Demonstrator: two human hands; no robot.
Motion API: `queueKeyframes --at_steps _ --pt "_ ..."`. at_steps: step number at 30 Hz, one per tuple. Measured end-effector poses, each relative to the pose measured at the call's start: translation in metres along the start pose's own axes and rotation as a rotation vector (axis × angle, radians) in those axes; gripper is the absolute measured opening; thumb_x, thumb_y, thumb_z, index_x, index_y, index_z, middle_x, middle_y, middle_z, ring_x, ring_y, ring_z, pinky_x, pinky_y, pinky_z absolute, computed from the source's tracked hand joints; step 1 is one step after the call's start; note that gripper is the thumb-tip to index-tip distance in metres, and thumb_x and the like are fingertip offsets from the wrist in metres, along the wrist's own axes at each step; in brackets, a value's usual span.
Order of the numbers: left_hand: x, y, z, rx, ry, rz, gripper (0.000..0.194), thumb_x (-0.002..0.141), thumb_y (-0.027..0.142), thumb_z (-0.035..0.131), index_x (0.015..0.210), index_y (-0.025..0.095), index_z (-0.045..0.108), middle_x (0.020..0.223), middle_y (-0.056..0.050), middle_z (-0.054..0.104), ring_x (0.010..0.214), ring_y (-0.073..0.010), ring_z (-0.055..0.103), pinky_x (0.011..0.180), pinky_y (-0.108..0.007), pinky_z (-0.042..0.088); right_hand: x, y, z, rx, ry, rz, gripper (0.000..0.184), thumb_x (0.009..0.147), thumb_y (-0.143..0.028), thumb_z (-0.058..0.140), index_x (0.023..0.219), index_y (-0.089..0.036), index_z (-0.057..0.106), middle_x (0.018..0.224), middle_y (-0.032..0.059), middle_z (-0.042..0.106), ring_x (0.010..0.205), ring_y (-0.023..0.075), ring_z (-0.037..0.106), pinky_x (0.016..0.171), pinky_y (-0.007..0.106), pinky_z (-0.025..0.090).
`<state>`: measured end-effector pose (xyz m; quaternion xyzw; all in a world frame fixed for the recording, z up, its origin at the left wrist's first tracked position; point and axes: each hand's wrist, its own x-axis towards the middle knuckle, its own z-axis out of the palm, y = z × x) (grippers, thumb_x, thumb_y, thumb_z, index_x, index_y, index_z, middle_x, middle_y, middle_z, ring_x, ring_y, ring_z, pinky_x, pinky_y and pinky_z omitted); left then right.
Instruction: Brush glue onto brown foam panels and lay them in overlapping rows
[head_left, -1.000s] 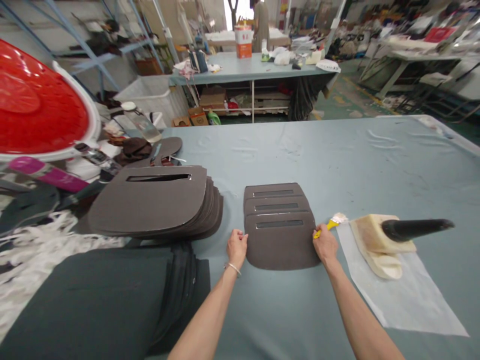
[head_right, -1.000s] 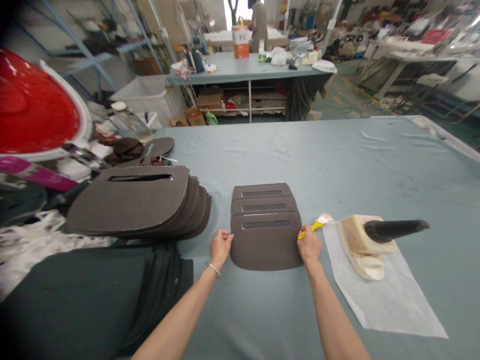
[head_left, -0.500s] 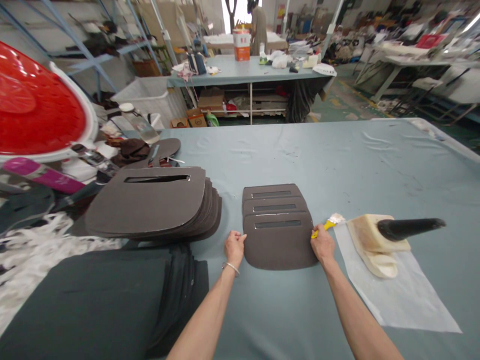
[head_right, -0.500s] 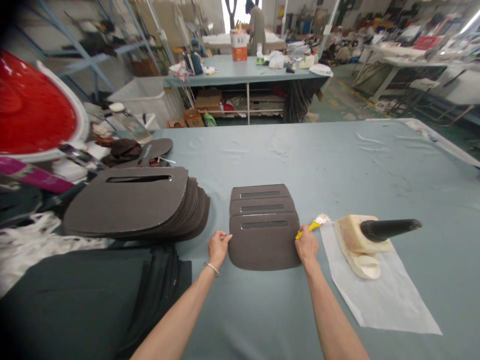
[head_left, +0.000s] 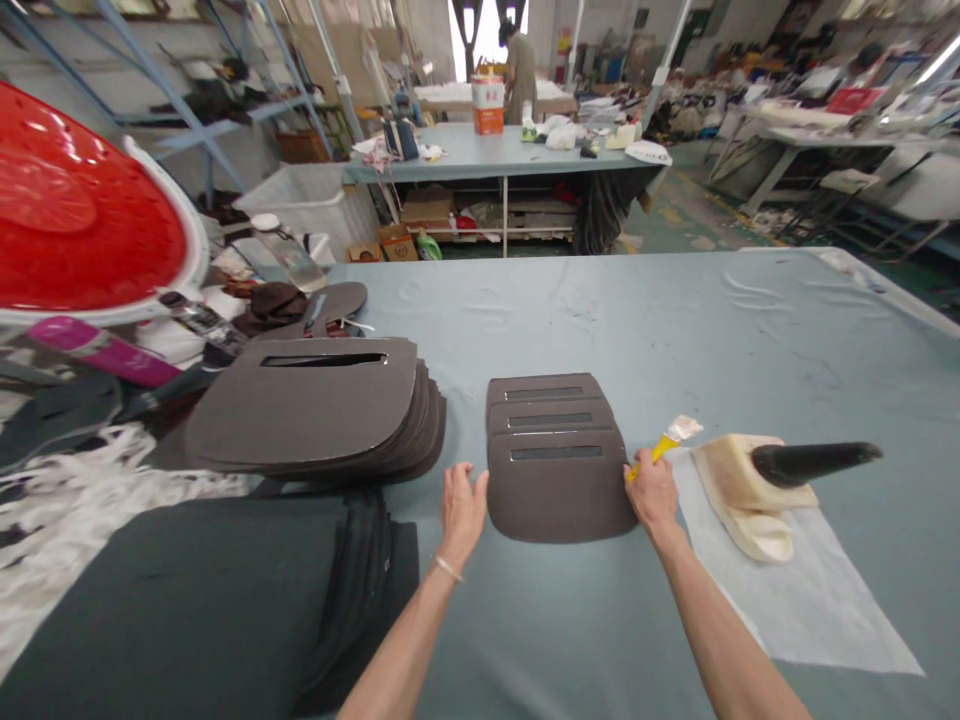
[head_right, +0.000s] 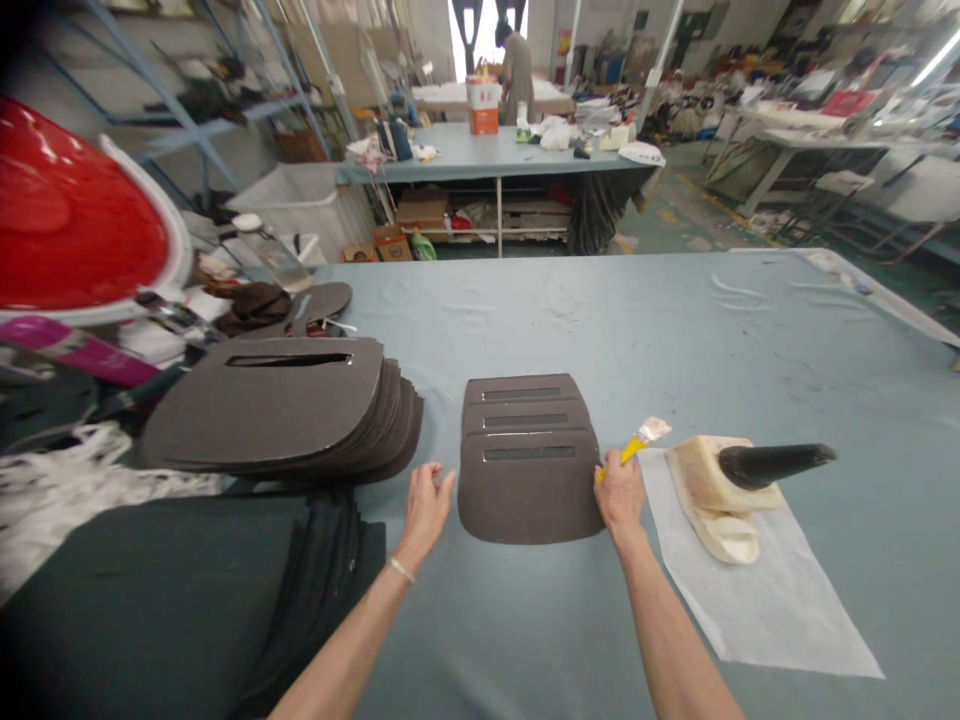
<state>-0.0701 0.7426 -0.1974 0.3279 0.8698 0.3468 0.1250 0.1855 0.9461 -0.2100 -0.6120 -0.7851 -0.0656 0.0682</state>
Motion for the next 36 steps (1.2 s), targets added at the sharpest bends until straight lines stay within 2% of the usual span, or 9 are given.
queueKeyframes --at_steps 3,6,11,14,17,21,24,32,36 --pt "-0.043 -0.02 -0.075 0.148 0.183 0.124 0.029 0.086 0.039 0.048 0.108 0.022 0.052 0.108 -0.011 0.056 0.103 -0.0256 0.053 0.089 -0.041 0.041 -0.014 0.01 -0.003 0.049 0.04 0.014 0.02 0.089 -0.03 0.048 0.103 -0.017 0.053 0.086 0.0069 0.052 0.075 0.0167 0.048 0.058 0.025 0.026" --pt "-0.088 -0.062 -0.147 0.474 0.465 -0.045 0.042 0.082 0.042 0.052 0.117 0.02 0.049 0.12 -0.016 0.05 0.112 -0.0354 0.045 0.091 -0.053 0.035 -0.038 0.01 -0.004 0.102 0.054 0.014 0.022 0.091 -0.035 0.043 0.099 -0.017 0.055 0.079 0.0054 0.054 0.061 0.0141 0.045 0.053 0.025 0.023" --pt "-0.122 -0.108 -0.194 0.362 0.303 -0.134 0.026 0.08 0.044 0.053 0.091 0.021 0.057 0.08 -0.004 0.057 0.072 -0.0194 0.054 0.07 -0.032 0.044 -0.087 -0.046 -0.017 0.327 0.122 -0.116 0.03 0.09 -0.046 0.042 0.091 -0.018 0.055 0.076 0.0073 0.056 0.065 0.0175 0.05 0.055 0.026 0.028" --pt "-0.118 -0.097 -0.187 0.151 0.237 -0.161 0.023 0.083 0.043 0.051 0.077 0.021 0.055 0.068 0.002 0.053 0.061 -0.013 0.049 0.062 -0.024 0.04 -0.125 -0.112 -0.039 0.675 -0.042 -0.312 0.034 0.086 -0.053 0.046 0.085 -0.02 0.052 0.078 0.0069 0.058 0.068 0.0179 0.054 0.062 0.027 0.036" --pt "-0.114 -0.061 -0.168 0.012 0.212 -0.174 0.024 0.082 0.041 0.053 0.072 0.02 0.055 0.065 0.002 0.053 0.061 -0.0119 0.049 0.06 -0.023 0.039 -0.166 -0.174 -0.071 1.058 -0.415 -0.471 0.036 0.08 -0.055 0.052 0.091 -0.021 0.049 0.093 0.0073 0.061 0.077 0.0183 0.058 0.069 0.027 0.043" --pt "-0.123 -0.014 -0.134 -0.294 -0.043 -0.044 0.012 0.079 0.027 0.056 0.089 0.021 0.06 0.083 -0.001 0.063 0.07 -0.012 0.057 0.065 -0.022 0.045 -0.194 -0.209 -0.096 1.2 -0.534 -0.383 0.035 0.08 -0.05 0.054 0.098 -0.022 0.045 0.086 0.0037 0.061 0.071 0.0174 0.057 0.066 0.026 0.044" --pt "-0.127 -0.014 -0.108 -0.417 -0.196 0.031 0.024 0.08 0.023 0.053 0.104 0.023 0.058 0.097 -0.003 0.064 0.083 -0.013 0.06 0.076 -0.023 0.048 -0.188 -0.188 -0.087 1.046 -0.388 -0.326 0.023 0.082 -0.042 0.046 0.095 -0.023 0.046 0.071 0.0001 0.056 0.06 0.0159 0.053 0.06 0.025 0.041" --pt "-0.1 -0.079 -0.024 0.239 0.037 -0.189 0.072 0.068 0.045 0.068 0.127 0.013 0.042 0.131 -0.019 0.043 0.122 -0.0353 0.04 0.097 -0.048 0.037 -0.166 -0.093 -0.04 0.741 -0.317 -0.331 0.021 0.076 -0.027 0.042 0.096 -0.022 0.046 0.065 0.0005 0.055 0.057 0.0182 0.056 0.055 0.025 0.039" --pt "-0.086 -0.083 -0.006 0.253 0.052 -0.127 0.059 0.078 0.04 0.06 0.127 0.014 0.04 0.12 -0.017 0.048 0.113 -0.028 0.049 0.088 -0.038 0.043 -0.165 -0.087 -0.033 0.723 -0.163 -0.335 0.021 0.082 -0.031 0.041 0.1 -0.02 0.045 0.083 0.0073 0.06 0.071 0.0202 0.06 0.064 0.028 0.043"
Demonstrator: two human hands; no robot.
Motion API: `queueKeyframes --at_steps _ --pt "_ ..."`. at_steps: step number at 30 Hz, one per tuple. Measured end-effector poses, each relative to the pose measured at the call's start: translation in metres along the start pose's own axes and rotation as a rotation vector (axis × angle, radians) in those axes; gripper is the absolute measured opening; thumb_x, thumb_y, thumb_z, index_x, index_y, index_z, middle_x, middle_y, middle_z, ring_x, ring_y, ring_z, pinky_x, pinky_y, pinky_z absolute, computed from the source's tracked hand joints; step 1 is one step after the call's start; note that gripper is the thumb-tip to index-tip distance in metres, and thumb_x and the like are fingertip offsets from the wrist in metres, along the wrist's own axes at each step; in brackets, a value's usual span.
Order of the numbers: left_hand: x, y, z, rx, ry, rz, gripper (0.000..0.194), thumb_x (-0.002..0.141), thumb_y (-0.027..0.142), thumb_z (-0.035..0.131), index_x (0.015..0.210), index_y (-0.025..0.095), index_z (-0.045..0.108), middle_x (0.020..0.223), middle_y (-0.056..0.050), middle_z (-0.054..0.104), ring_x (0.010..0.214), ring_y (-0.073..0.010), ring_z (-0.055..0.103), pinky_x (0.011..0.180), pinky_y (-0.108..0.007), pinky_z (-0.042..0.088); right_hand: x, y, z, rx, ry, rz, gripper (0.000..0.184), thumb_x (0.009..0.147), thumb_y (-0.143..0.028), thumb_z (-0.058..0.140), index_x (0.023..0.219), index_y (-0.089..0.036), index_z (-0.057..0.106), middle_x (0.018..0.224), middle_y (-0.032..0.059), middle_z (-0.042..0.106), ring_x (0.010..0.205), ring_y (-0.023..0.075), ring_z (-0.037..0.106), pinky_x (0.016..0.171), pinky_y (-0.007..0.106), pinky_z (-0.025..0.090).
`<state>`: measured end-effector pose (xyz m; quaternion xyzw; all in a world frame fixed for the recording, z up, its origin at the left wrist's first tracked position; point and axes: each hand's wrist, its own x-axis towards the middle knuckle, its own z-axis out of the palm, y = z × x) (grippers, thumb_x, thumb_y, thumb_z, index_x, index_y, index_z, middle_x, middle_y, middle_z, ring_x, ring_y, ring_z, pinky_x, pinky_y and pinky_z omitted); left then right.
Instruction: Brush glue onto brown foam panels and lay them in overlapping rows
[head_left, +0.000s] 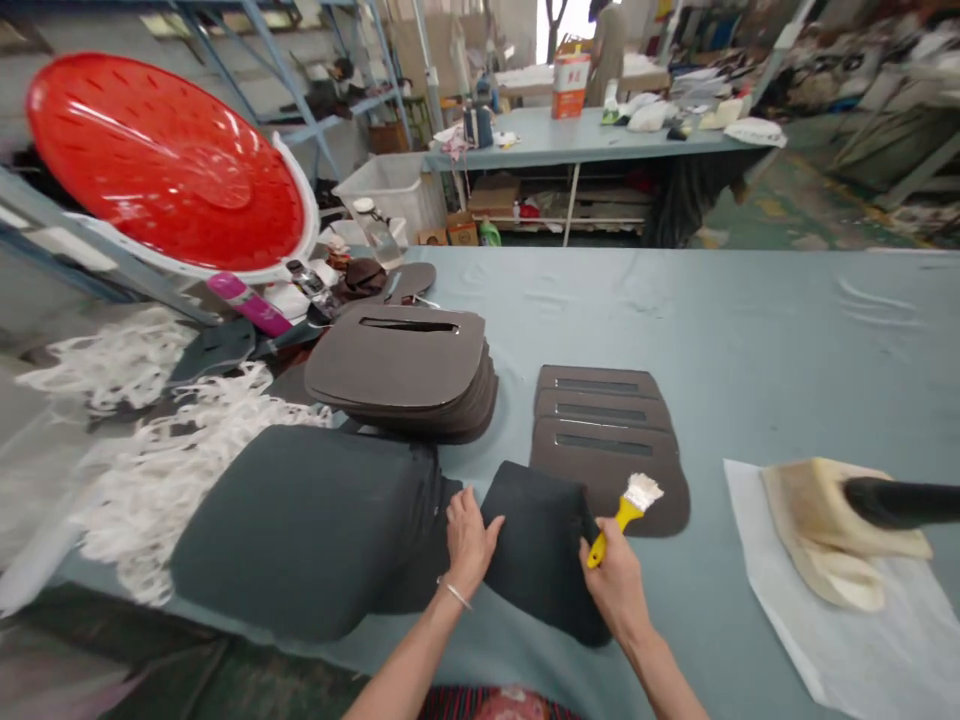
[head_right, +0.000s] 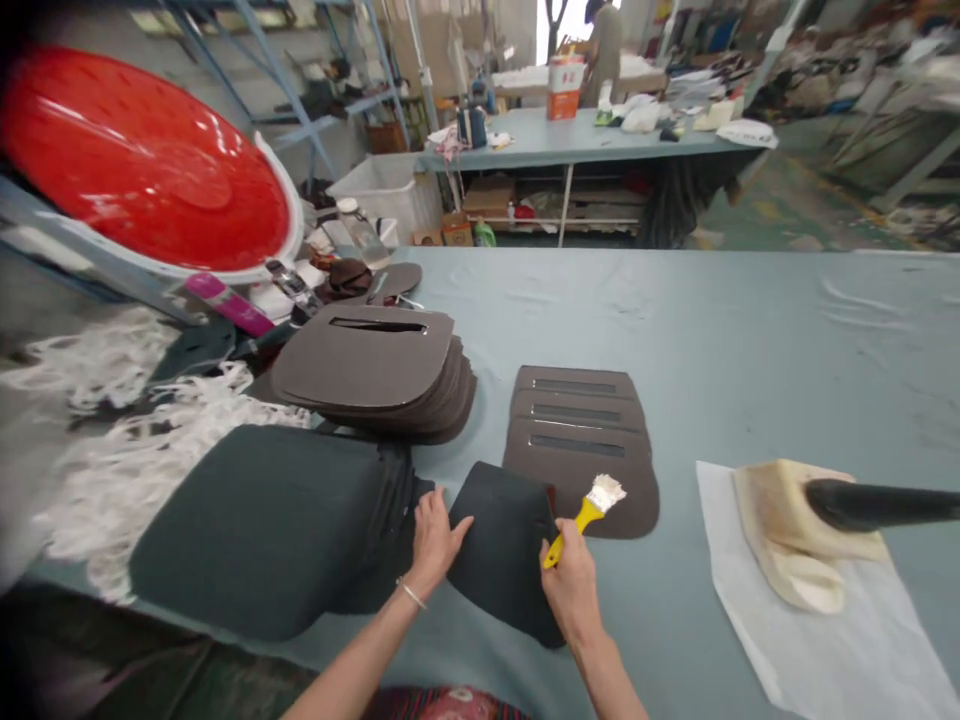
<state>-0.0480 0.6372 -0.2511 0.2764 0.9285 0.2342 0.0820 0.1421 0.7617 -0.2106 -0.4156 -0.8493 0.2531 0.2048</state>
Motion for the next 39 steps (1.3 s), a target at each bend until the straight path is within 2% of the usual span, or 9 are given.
queueKeyframes --at_steps 5,9,13,17,25,28,32,35,39 --pt "0.018 -0.004 -0.002 -0.107 -0.335 -0.064 0.013 0.08 0.025 0.054 0.092 0.02 0.054 0.071 0.0 0.056 0.07 -0.0158 0.058 0.068 -0.026 0.042 0.011 0.031 -0.007 -0.096 0.14 0.056 0.02 0.087 -0.034 0.04 0.1 -0.02 0.045 0.09 0.0083 0.06 0.077 0.021 0.06 0.068 0.029 0.042" --pt "0.02 0.005 -0.003 -0.249 -0.28 0.119 0.013 0.076 0.026 0.055 0.068 0.02 0.047 0.07 0.001 0.052 0.07 -0.0141 0.053 0.069 -0.025 0.041 0.028 0.079 -0.023 -0.21 0.201 0.167 0.016 0.087 -0.032 0.04 0.096 -0.02 0.046 0.084 0.0056 0.059 0.07 0.0197 0.059 0.061 0.027 0.037" --pt "0.02 0.036 0.007 -0.503 -0.286 0.142 0.011 0.078 0.03 0.049 0.082 0.021 0.044 0.066 0.005 0.046 0.059 -0.0118 0.048 0.06 -0.023 0.039 0.051 0.117 -0.035 -0.304 0.268 0.187 0.014 0.085 -0.026 0.043 0.096 -0.018 0.046 0.08 0.0039 0.056 0.067 0.0174 0.055 0.059 0.025 0.033" --pt "0.028 0.063 0.026 -0.585 -0.193 0.188 0.037 0.075 0.02 0.052 0.11 0.02 0.042 0.095 -0.003 0.053 0.074 -0.0124 0.053 0.072 -0.028 0.044 0.066 0.137 -0.04 -0.389 0.254 0.251 0.017 0.084 -0.014 0.039 0.099 -0.016 0.047 0.08 0.004 0.054 0.065 0.0144 0.05 0.057 0.024 0.028" --pt "0.031 0.071 0.043 -0.496 -0.171 0.278 0.038 0.077 0.011 0.049 0.113 0.019 0.044 0.107 -0.007 0.047 0.101 -0.0183 0.051 0.088 -0.036 0.044 0.07 0.139 -0.047 -0.478 0.276 0.229 0.017 0.086 -0.017 0.041 0.101 -0.014 0.05 0.09 0.0083 0.053 0.067 0.0137 0.048 0.056 0.023 0.031" --pt "0.026 0.079 0.017 -0.449 -0.155 0.266 0.028 0.079 0.014 0.05 0.107 0.019 0.048 0.105 -0.006 0.046 0.102 -0.0188 0.05 0.09 -0.038 0.043 0.073 0.124 -0.057 -0.599 0.352 0.156 0.026 0.088 -0.035 0.044 0.094 -0.013 0.056 0.076 0.0088 0.054 0.065 0.0185 0.05 0.054 0.026 0.033" --pt "0.029 0.089 -0.055 -0.482 -0.056 0.295 0.026 0.081 0.017 0.053 0.106 0.022 0.049 0.107 -0.006 0.046 0.105 -0.0185 0.049 0.092 -0.037 0.043 0.101 0.074 -0.069 -0.565 0.443 0.025 0.05 0.088 -0.055 0.036 0.097 -0.013 0.062 0.063 0.008 0.053 0.055 0.0202 0.049 0.048 0.028 0.032" --pt "0.042 0.082 -0.123 -0.463 0.104 0.338 0.025 0.084 0.02 0.052 0.109 0.023 0.049 0.112 -0.006 0.046 0.11 -0.0185 0.046 0.096 -0.037 0.04 0.138 0.003 -0.075 -0.356 0.481 -0.109 0.059 0.087 -0.059 0.033 0.119 -0.016 0.057 0.074 0.0086 0.06 0.056 0.02 0.053 0.047 0.028 0.036" --pt "0.079 0.045 -0.196 -0.331 0.375 0.286 0.022 0.086 0.022 0.05 0.108 0.024 0.051 0.114 -0.006 0.049 0.112 -0.0195 0.045 0.097 -0.04 0.039 0.181 -0.125 -0.069 -0.077 0.434 -0.275 0.063 0.086 -0.061 0.033 0.129 -0.019 0.051 0.089 0.0099 0.062 0.072 0.0227 0.06 0.061 0.034 0.046"
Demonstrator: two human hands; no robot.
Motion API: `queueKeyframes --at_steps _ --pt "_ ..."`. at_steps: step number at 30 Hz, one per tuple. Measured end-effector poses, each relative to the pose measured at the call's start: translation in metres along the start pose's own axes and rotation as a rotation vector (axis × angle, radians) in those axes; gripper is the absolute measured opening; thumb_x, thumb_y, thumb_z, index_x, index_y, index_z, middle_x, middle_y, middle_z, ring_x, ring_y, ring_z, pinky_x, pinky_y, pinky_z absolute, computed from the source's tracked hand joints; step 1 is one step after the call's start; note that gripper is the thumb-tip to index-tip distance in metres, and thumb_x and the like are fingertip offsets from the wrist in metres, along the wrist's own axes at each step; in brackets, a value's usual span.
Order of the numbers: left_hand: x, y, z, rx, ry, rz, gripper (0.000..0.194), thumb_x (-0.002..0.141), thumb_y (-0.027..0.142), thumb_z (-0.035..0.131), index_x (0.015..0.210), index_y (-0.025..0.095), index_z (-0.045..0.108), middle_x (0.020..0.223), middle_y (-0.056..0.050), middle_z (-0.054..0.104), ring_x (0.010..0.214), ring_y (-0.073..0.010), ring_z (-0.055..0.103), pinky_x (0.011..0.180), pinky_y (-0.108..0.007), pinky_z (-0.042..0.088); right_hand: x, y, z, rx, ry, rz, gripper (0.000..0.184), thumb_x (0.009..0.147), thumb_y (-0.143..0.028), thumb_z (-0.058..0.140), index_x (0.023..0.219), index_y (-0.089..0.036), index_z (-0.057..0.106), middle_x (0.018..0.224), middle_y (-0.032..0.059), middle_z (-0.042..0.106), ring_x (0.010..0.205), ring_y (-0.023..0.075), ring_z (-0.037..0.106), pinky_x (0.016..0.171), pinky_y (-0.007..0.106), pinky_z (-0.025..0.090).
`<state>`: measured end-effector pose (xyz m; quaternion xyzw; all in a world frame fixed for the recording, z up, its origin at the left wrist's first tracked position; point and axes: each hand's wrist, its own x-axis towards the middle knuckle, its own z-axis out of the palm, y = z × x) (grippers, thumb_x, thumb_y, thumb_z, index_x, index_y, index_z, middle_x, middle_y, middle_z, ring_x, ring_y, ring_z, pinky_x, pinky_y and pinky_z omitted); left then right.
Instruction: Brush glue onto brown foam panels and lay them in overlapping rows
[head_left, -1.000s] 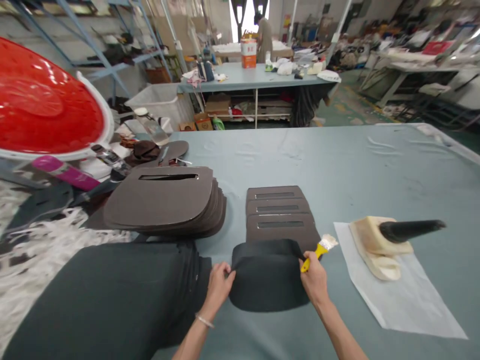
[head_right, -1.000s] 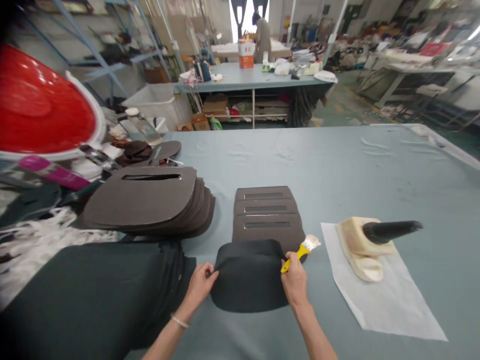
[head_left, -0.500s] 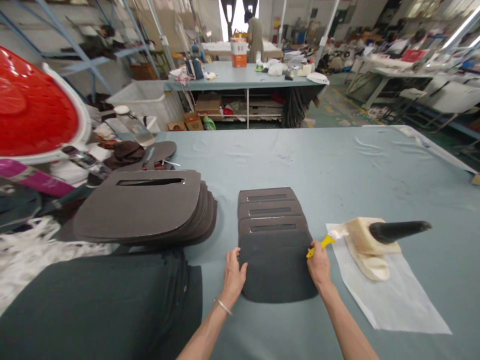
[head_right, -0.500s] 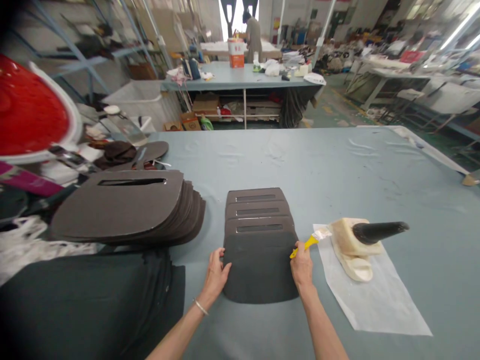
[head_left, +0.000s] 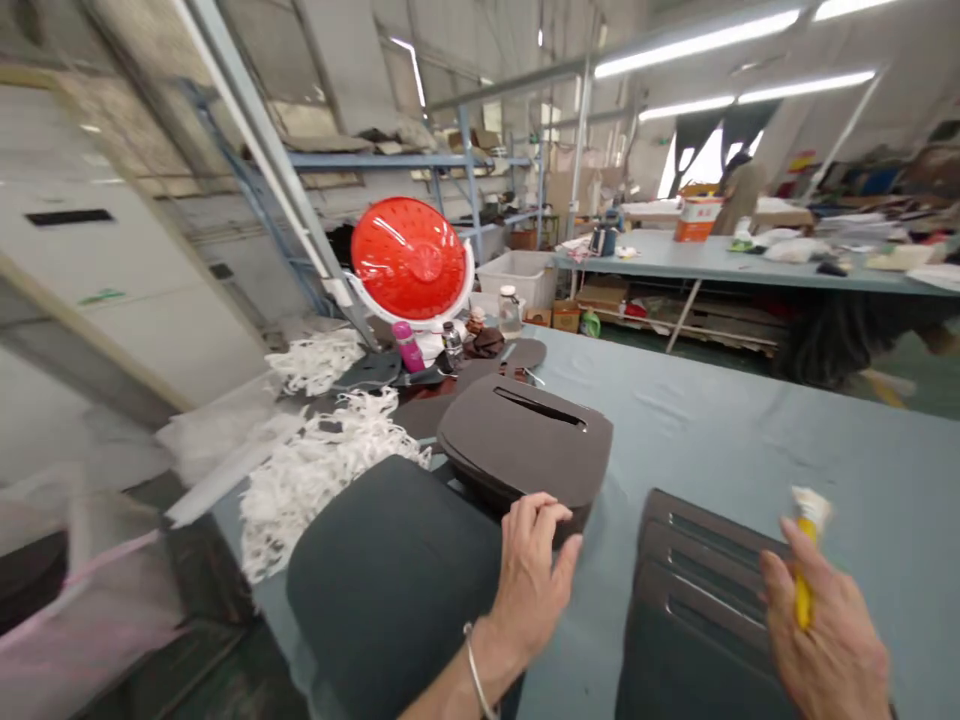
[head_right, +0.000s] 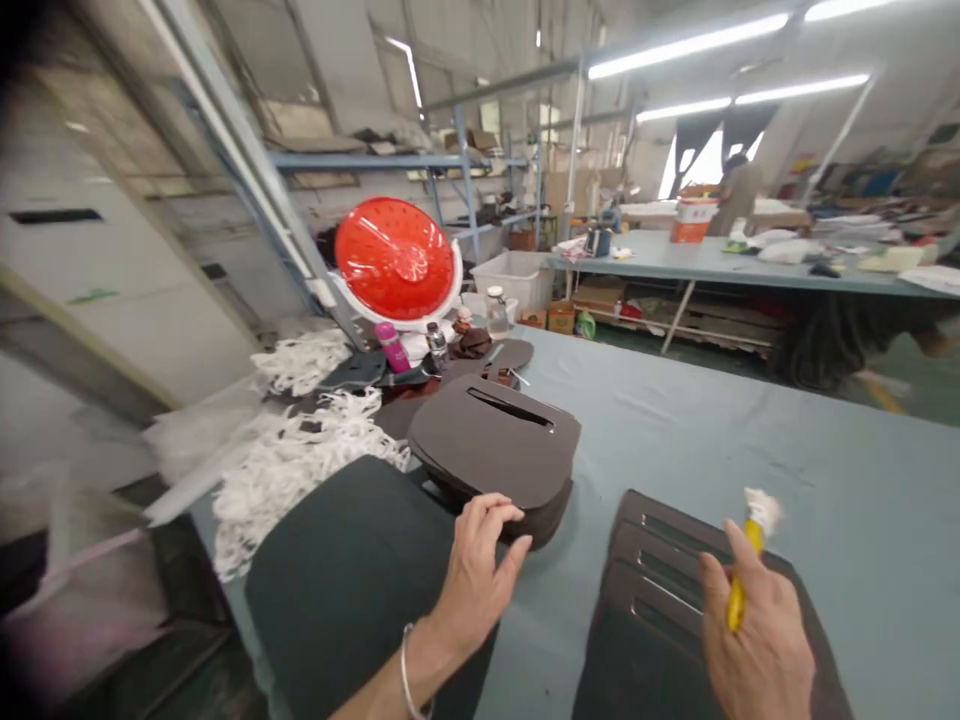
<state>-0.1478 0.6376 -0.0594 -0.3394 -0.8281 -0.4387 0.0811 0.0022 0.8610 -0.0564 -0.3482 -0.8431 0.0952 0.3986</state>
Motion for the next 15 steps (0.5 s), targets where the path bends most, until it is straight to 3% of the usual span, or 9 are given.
queueKeyframes --at_steps 2,5,9,12,15 --pt "0.023 -0.025 -0.02 0.106 0.076 0.029 0.028 0.085 0.023 0.052 0.113 0.023 0.049 0.12 -0.008 0.048 0.117 -0.022 0.043 0.099 -0.043 0.037 0.027 -0.062 0.015 0.291 -0.068 0.045 0.057 0.086 -0.058 0.037 0.124 -0.02 0.055 0.089 0.0082 0.062 0.07 0.0194 0.06 0.065 0.033 0.048" --pt "0.045 -0.059 -0.035 0.273 0.097 0.098 0.043 0.082 0.028 0.058 0.123 0.023 0.046 0.127 -0.01 0.045 0.122 -0.0262 0.038 0.101 -0.048 0.035 0.05 -0.154 0.047 0.745 -0.216 0.129 0.046 0.083 -0.051 0.051 0.112 -0.017 0.059 0.074 0.0031 0.061 0.059 0.0138 0.057 0.059 0.027 0.048" --pt "0.051 -0.079 -0.039 0.37 0.051 0.067 0.039 0.078 0.036 0.063 0.114 0.025 0.053 0.114 -0.007 0.051 0.103 -0.0244 0.047 0.088 -0.044 0.043 0.05 -0.258 0.107 0.976 -0.462 0.107 0.036 0.076 -0.044 0.061 0.096 -0.015 0.06 0.054 -0.003 0.053 0.044 0.0099 0.048 0.045 0.021 0.039" --pt "0.049 -0.086 -0.037 0.365 0.033 0.037 0.034 0.076 0.036 0.064 0.107 0.024 0.058 0.107 -0.005 0.052 0.093 -0.0233 0.046 0.079 -0.041 0.045 0.04 -0.307 0.158 0.973 -0.677 0.026 0.03 0.075 -0.043 0.058 0.089 -0.016 0.061 0.049 -0.0043 0.051 0.04 0.0096 0.045 0.041 0.02 0.034" --pt "0.049 -0.093 -0.036 0.311 0.045 0.024 0.034 0.078 0.041 0.062 0.108 0.026 0.058 0.107 -0.005 0.051 0.093 -0.023 0.045 0.077 -0.04 0.046 0.048 -0.328 0.203 0.846 -0.779 -0.075 0.028 0.074 -0.042 0.056 0.084 -0.016 0.062 0.046 -0.0038 0.052 0.039 0.0109 0.047 0.042 0.021 0.035"
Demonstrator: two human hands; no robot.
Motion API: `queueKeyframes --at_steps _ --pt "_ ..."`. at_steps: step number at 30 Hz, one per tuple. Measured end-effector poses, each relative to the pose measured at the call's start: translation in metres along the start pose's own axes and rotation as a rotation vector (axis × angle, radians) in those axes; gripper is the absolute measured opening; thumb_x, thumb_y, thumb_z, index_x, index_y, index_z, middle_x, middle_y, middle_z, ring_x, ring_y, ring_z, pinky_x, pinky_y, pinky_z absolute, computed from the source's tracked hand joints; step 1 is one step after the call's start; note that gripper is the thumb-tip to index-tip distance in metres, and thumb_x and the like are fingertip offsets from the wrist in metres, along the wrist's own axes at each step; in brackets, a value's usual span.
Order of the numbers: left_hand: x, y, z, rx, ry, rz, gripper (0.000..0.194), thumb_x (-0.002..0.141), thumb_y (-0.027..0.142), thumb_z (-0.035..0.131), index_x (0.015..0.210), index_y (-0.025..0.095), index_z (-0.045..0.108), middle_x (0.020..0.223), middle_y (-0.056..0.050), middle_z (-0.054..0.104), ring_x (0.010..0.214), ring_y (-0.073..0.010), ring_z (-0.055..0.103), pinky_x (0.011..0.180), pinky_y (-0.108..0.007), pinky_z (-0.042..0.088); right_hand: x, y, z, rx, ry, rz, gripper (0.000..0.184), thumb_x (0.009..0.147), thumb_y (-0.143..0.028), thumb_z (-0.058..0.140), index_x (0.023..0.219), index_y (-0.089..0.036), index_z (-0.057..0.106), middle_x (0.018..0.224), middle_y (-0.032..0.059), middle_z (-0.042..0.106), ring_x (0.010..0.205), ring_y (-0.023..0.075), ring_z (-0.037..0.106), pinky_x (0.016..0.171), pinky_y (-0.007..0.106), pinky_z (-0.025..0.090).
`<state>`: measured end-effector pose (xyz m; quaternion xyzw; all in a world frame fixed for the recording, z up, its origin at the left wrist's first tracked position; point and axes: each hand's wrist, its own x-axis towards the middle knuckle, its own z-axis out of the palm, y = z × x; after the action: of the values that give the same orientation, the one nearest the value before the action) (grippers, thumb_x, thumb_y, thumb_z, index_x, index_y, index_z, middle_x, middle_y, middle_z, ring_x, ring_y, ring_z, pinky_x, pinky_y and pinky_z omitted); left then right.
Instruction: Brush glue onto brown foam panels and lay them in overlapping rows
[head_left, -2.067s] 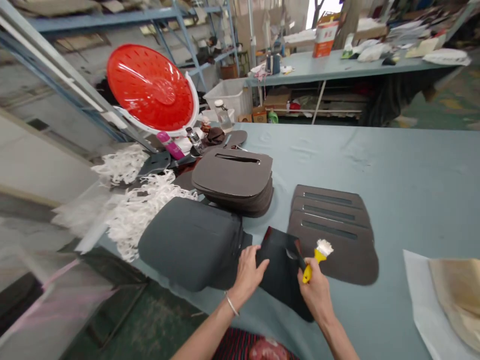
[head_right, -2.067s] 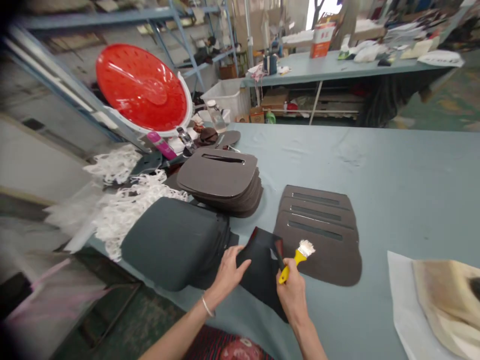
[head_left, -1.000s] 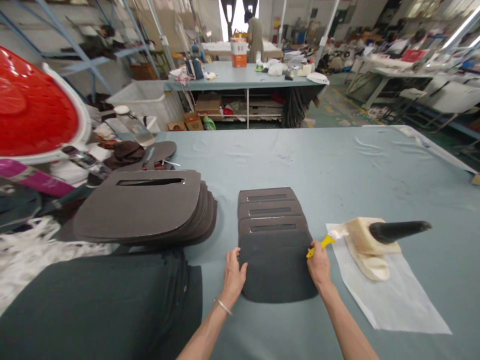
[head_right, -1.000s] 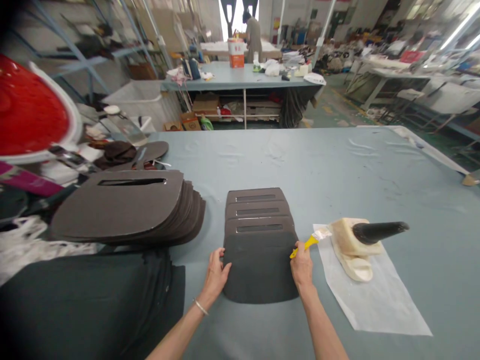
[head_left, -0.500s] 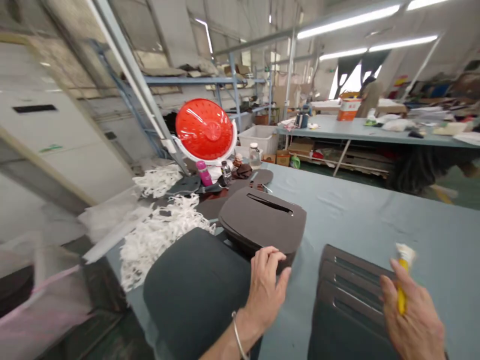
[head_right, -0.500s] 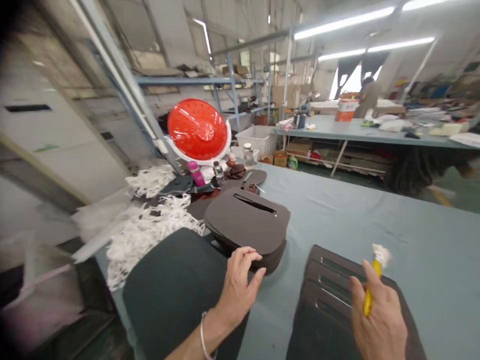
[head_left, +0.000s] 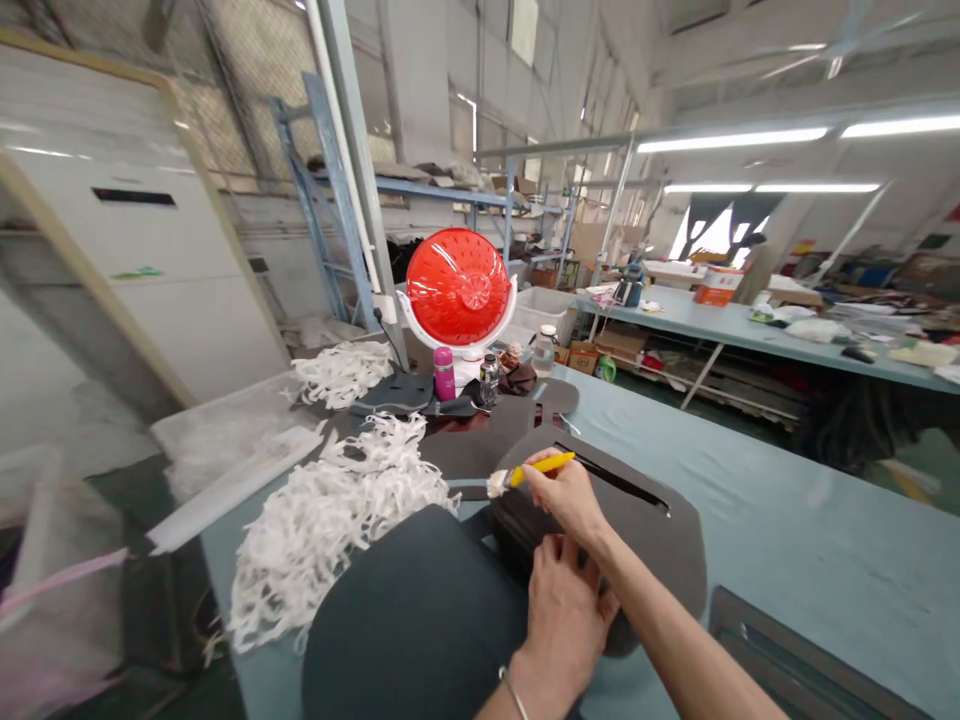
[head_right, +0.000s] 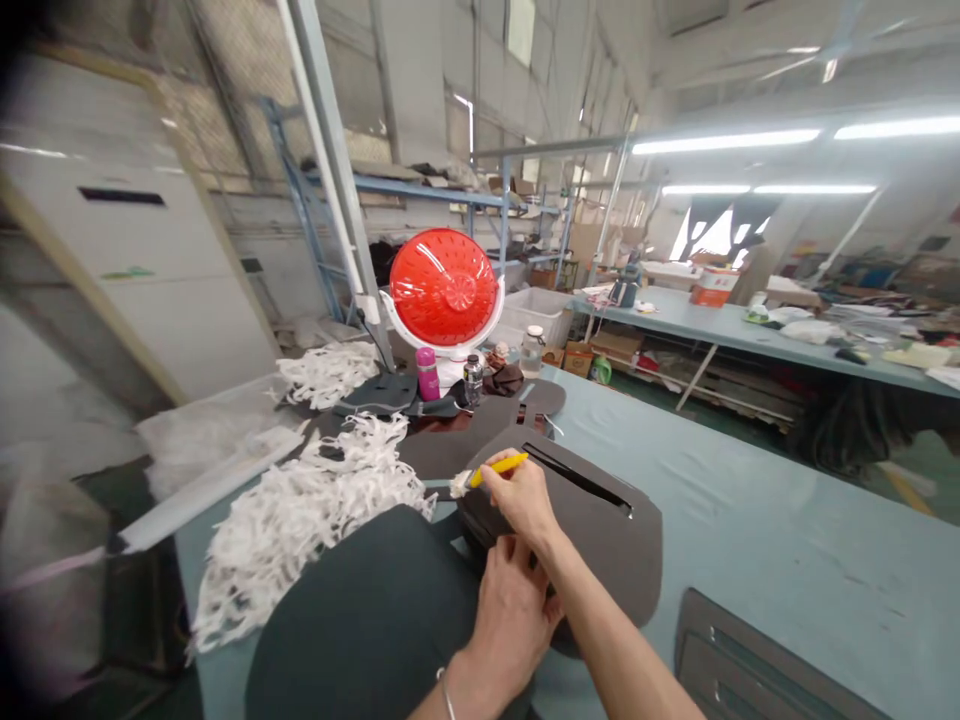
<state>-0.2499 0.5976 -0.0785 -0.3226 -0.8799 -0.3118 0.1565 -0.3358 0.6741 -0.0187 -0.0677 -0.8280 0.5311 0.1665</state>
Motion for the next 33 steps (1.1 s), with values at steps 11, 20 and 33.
queueKeyframes --at_steps 11,20,33 --pt "0.003 -0.009 0.003 -0.124 0.021 0.0 0.048 0.073 0.039 0.068 0.118 0.026 0.054 0.112 -0.008 0.047 0.097 -0.0263 0.044 0.08 -0.045 0.046 0.063 0.034 -0.067 -0.36 0.49 0.108 0.035 0.074 -0.046 0.05 0.074 -0.014 0.065 0.047 0.0023 0.058 0.046 0.0164 0.055 0.054 0.026 0.042" --pt "0.005 -0.006 -0.001 -0.062 -0.022 0.044 0.042 0.08 0.043 0.059 0.118 0.027 0.054 0.112 -0.008 0.045 0.097 -0.0245 0.042 0.083 -0.042 0.042 -0.089 0.05 -0.192 -0.619 0.906 0.381 0.033 0.071 -0.04 0.045 0.059 -0.015 0.062 0.046 0.0039 0.057 0.05 0.019 0.053 0.058 0.029 0.038" --pt "0.061 -0.054 -0.043 -0.589 -0.116 -0.117 0.04 0.096 0.037 0.022 0.111 0.021 0.055 0.1 -0.005 0.064 0.091 -0.0155 0.06 0.085 -0.031 0.044 -0.145 -0.027 -0.028 -0.226 0.63 -0.136 0.015 0.082 -0.032 0.055 0.08 -0.018 0.06 0.072 0.0015 0.061 0.063 0.0132 0.057 0.062 0.023 0.045"
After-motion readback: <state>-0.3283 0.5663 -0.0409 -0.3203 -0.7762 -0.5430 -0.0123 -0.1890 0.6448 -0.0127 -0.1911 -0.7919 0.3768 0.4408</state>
